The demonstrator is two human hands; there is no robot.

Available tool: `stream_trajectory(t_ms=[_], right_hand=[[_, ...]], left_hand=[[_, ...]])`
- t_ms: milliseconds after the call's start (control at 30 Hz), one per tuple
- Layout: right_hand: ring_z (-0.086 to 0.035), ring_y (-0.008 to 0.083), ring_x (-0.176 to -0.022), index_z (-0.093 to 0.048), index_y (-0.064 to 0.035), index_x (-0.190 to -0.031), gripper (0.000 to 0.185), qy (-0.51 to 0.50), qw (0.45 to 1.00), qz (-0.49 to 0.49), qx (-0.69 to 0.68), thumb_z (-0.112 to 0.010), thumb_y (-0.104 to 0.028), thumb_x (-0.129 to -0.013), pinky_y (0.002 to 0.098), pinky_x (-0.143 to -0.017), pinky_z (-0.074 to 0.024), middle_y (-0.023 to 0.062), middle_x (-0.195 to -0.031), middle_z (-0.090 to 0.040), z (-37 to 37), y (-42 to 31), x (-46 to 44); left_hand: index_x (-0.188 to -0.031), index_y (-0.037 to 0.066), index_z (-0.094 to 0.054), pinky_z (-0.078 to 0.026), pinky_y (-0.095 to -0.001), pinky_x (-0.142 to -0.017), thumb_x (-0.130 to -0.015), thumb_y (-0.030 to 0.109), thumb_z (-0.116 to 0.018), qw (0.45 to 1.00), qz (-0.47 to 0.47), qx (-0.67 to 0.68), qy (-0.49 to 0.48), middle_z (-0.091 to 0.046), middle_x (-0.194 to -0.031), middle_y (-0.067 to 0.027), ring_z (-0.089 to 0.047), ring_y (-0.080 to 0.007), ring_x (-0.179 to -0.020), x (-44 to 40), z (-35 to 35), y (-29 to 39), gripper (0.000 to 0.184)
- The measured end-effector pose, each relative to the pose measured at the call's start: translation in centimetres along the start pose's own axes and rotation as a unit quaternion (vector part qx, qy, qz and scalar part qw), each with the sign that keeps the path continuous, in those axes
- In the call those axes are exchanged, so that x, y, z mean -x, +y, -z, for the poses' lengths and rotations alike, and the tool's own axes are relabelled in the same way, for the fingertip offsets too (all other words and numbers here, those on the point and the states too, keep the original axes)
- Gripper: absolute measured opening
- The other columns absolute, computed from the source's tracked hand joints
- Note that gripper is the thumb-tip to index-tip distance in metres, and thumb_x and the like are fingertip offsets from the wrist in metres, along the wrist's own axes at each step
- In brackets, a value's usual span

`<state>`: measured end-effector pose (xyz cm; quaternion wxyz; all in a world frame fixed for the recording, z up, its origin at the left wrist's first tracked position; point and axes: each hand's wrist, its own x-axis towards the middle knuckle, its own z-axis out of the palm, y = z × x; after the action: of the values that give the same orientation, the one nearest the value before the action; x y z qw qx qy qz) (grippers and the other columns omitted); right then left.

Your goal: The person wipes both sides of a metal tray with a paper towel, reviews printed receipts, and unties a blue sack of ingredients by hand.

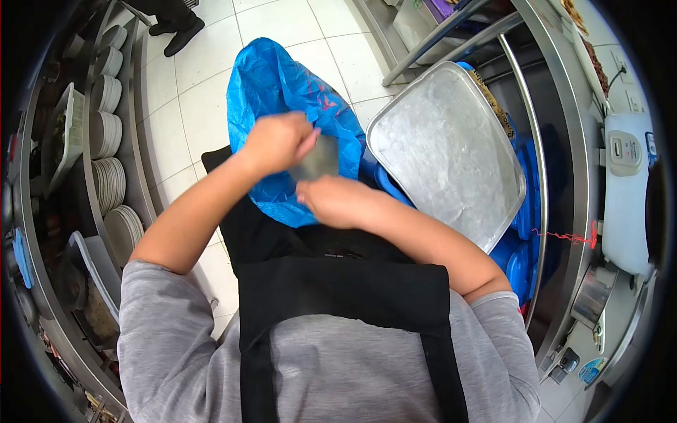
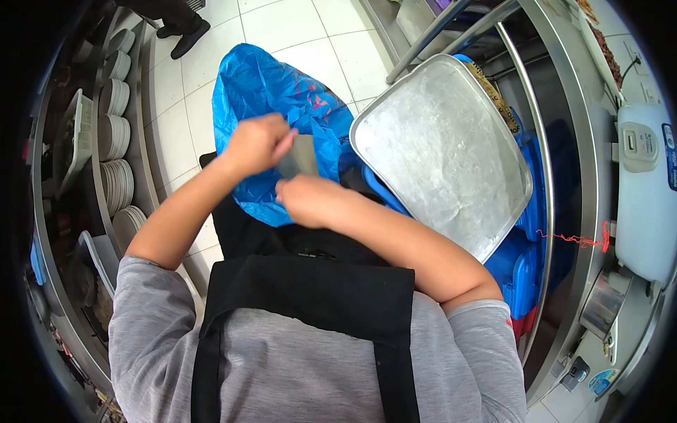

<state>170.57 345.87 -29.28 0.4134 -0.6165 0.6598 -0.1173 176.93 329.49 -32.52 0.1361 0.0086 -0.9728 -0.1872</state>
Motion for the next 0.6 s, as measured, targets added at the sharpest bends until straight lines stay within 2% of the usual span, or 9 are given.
stream_trajectory(t_ms=[67, 100, 133, 167, 233, 267, 333, 533, 600], right_hand=[[-0.063, 0.0366, -0.077, -0.056, -0.0003, -0.102, 0.022, 0.083, 0.989, -0.074, 0.098, -0.047, -0.009, -0.083, 0.0446, -0.07, -0.0499, 0.0207, -0.087, -0.064, 0.0, 1.0, -2.2], [-0.064, 0.0341, -0.079, -0.055, -0.0009, -0.107, 0.027, 0.089, 0.983, -0.035, 0.156, -0.046, -0.009, -0.083, 0.0438, -0.072, -0.0503, 0.0204, -0.101, -0.061, -1.4, 3.2, -4.0], [-0.065, 0.0315, -0.082, -0.054, -0.0016, -0.113, 0.032, 0.096, 0.972, 0.002, 0.213, -0.045, -0.008, -0.082, 0.043, -0.073, -0.0508, 0.0201, -0.114, -0.058, -2.4, 5.0, -5.2], [-0.065, 0.0303, -0.084, -0.049, -0.0025, -0.121, 0.039, 0.094, 0.958, -0.09, 0.257, -0.045, -0.01, -0.083, 0.0433, -0.074, -0.0505, 0.0186, -0.126, -0.049, -1.4, 4.6, -5.0], [-0.065, 0.0308, -0.085, -0.032, -0.005, -0.139, 0.058, 0.09, 0.892, -0.254, 0.363, -0.045, -0.014, -0.083, 0.047, -0.077, -0.0487, 0.0148, -0.145, -0.032, 2.5, 3.5, -3.6], [-0.066, 0.0327, -0.084, -0.03, -0.0062, -0.14, 0.059, 0.151, 0.897, -0.265, 0.321, -0.045, -0.014, -0.084, 0.0489, -0.077, -0.0481, 0.017, -0.146, -0.028, 3.7, 5.4, -3.7], [-0.067, 0.0325, -0.084, -0.034, -0.006, -0.139, 0.061, 0.196, 0.837, -0.342, 0.38, -0.051, -0.019, -0.082, 0.0464, -0.069, -0.0504, 0.023, -0.145, -0.027, 6.2, 6.9, -3.2], [-0.066, 0.0331, -0.084, -0.038, -0.0063, -0.136, 0.089, 0.226, 0.835, -0.344, 0.365, -0.077, -0.041, -0.064, 0.0458, -0.065, -0.0525, 0.024, -0.14, -0.034, 9.9, 7.6, -2.0], [-0.058, 0.0323, -0.108, -0.039, -0.0148, -0.137, 0.079, 0.173, 0.875, -0.287, 0.351, -0.074, -0.039, -0.07, 0.048, -0.08, -0.0497, 0.0178, -0.142, -0.035, 10.2, 5.8, -1.2]], left_hand=[[-0.084, 0.009, -0.064, -0.049, -0.0369, -0.069, -0.083, 0.024, -0.055, 0.955, 0.092, -0.075, -0.271, -0.062, -0.086, -0.0093, -0.061, -0.0269, -0.084, 1.1, -1.5, 0.1, 0.017], [-0.084, 0.009, -0.064, -0.049, -0.0369, -0.069, -0.083, 0.024, -0.055, 0.955, 0.091, -0.078, -0.271, -0.062, -0.086, -0.0093, -0.061, -0.0269, -0.084, 1.6, -1.8, 0.1, 0.017], [-0.1, 0.012, -0.062, -0.043, -0.0411, -0.084, -0.085, 0.025, -0.053, 0.928, 0.059, -0.155, -0.334, -0.058, -0.105, -0.0104, -0.055, -0.0285, -0.101, 2.0, -1.9, 0.0, 0.022], [-0.116, 0.016, -0.06, -0.036, -0.0453, -0.1, -0.086, 0.026, -0.05, 0.89, 0.027, -0.23, -0.392, -0.055, -0.123, -0.0116, -0.049, -0.03, -0.118, 2.2, -1.7, -0.2, 0.033], [-0.127, 0.021, -0.05, -0.024, -0.0489, -0.105, -0.087, 0.029, -0.049, 0.858, 0.068, -0.254, -0.441, -0.041, -0.135, -0.012, -0.037, -0.0321, -0.127, 3.0, -0.4, -1.3, 0.041], [-0.138, 0.025, -0.04, -0.012, -0.0526, -0.111, -0.088, 0.031, -0.048, 0.822, 0.113, -0.27, -0.489, -0.027, -0.147, -0.0125, -0.024, -0.0342, -0.136, 3.6, 0.3, -1.9, 0.051], [-0.143, 0.03, -0.027, -0.007, -0.0531, -0.111, -0.09, 0.034, -0.044, 0.783, 0.186, -0.271, -0.528, -0.016, -0.152, -0.0121, -0.019, -0.0378, -0.137, 3.8, 2.0, -3.3, 0.056], [-0.145, 0.027, -0.022, -0.027, -0.0606, -0.102, -0.063, 0.051, -0.076, 0.853, 0.14, -0.293, -0.408, -0.016, -0.151, -0.0126, -0.027, -0.0415, -0.133, 0.6, 3.0, -0.7, 0.1], [-0.146, 0.022, -0.016, -0.024, -0.0646, -0.102, -0.067, 0.051, -0.073, 0.936, 0.137, -0.171, -0.277, -0.013, -0.152, -0.0111, -0.028, -0.0389, -0.133, 0.4, 1.0, -2.5, 0.102]])
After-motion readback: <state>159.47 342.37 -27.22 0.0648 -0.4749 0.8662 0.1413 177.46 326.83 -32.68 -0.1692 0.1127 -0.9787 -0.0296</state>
